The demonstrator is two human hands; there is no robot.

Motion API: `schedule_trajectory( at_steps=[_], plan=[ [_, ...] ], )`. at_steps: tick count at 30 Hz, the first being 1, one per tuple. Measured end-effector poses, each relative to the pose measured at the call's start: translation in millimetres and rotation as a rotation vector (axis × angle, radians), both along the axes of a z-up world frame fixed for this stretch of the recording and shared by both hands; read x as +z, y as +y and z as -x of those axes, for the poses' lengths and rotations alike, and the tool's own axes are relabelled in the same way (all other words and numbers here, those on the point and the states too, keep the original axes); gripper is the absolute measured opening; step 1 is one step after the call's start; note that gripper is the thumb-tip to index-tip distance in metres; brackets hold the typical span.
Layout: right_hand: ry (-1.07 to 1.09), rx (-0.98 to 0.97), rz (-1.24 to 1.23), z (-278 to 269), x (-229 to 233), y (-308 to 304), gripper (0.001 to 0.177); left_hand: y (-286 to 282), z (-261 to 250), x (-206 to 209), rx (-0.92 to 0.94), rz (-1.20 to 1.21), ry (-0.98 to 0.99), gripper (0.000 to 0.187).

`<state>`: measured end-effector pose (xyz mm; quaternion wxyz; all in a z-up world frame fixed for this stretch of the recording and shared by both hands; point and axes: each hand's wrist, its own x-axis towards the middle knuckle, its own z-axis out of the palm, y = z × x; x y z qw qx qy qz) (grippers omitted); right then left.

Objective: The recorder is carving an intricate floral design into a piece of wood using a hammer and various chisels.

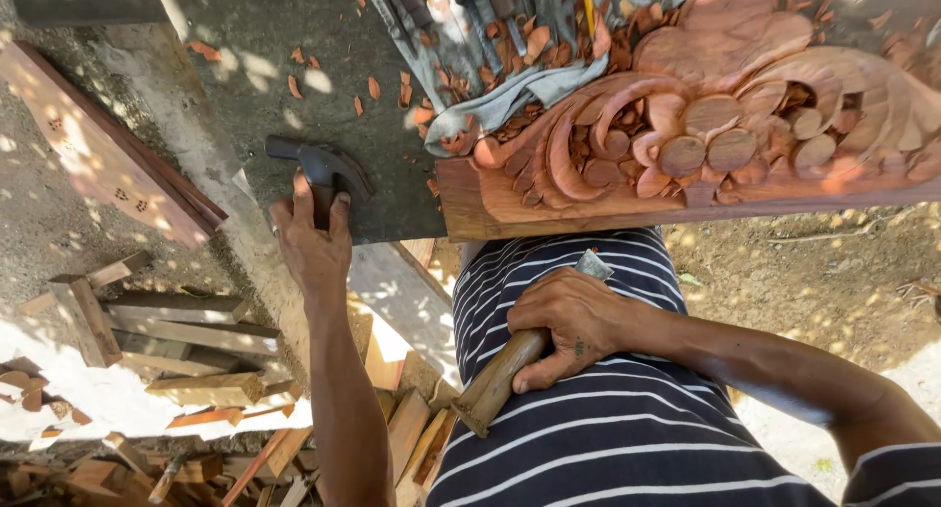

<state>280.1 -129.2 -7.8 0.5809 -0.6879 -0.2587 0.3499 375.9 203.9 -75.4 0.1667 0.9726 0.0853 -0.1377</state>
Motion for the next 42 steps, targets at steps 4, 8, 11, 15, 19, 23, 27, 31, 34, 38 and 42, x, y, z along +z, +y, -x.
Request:
schedule_trajectory(
  at_steps=[4, 8, 11, 15, 19, 23, 27, 31, 34, 38, 42],
  plan=[
    [-0.152, -0.131, -0.025, -20, -2, -27, 0.056, 6, 10, -10, 0.004, 0.085, -0.12, 0.053],
    [0.077, -0.705, 0.338, -66, -34, -106, 0.033, 17, 17, -33, 0.037, 0.182, -0.193, 0.054],
    [-0.057, -1.102, 0.238, -95, -27, -155, 0.044, 24, 19, -46, 0.063, 0.212, -0.194, 0.055],
    [-0.17, -0.769, 0.154, -95, 24, -129, 0.063, 40, 26, -65, -0.003, 0.13, -0.181, 0.057],
    [-0.175, -0.321, 0.205, -64, 8, -46, 0.067, 4, 26, 22, -0.14, 0.16, -0.24, 0.065],
    [-0.167, 0.118, 0.176, -35, -1, 10, 0.101, -41, 77, 90, 0.163, 0.774, 0.462, 0.033],
    [-0.252, 0.05, -0.152, -23, -36, 23, 0.109, -104, 112, 141, 0.213, 1.09, 0.91, 0.049],
    [-0.304, -0.004, -0.275, -29, -47, 18, 0.1, -126, 107, 156, 0.427, 0.981, 0.953, 0.057],
    [-0.326, -0.048, -0.333, -36, -51, 14, 0.083, -139, 105, 163, 0.462, 0.86, 0.958, 0.061],
    [-0.323, -0.089, -0.402, -42, -50, 9, 0.069, -155, 110, 164, 0.55, 0.789, 0.877, 0.058],
    [-0.305, -0.063, -0.4, -44, -52, 5, 0.064, -161, 112, 162, 0.54, 0.797, 0.781, 0.055]
  ],
)
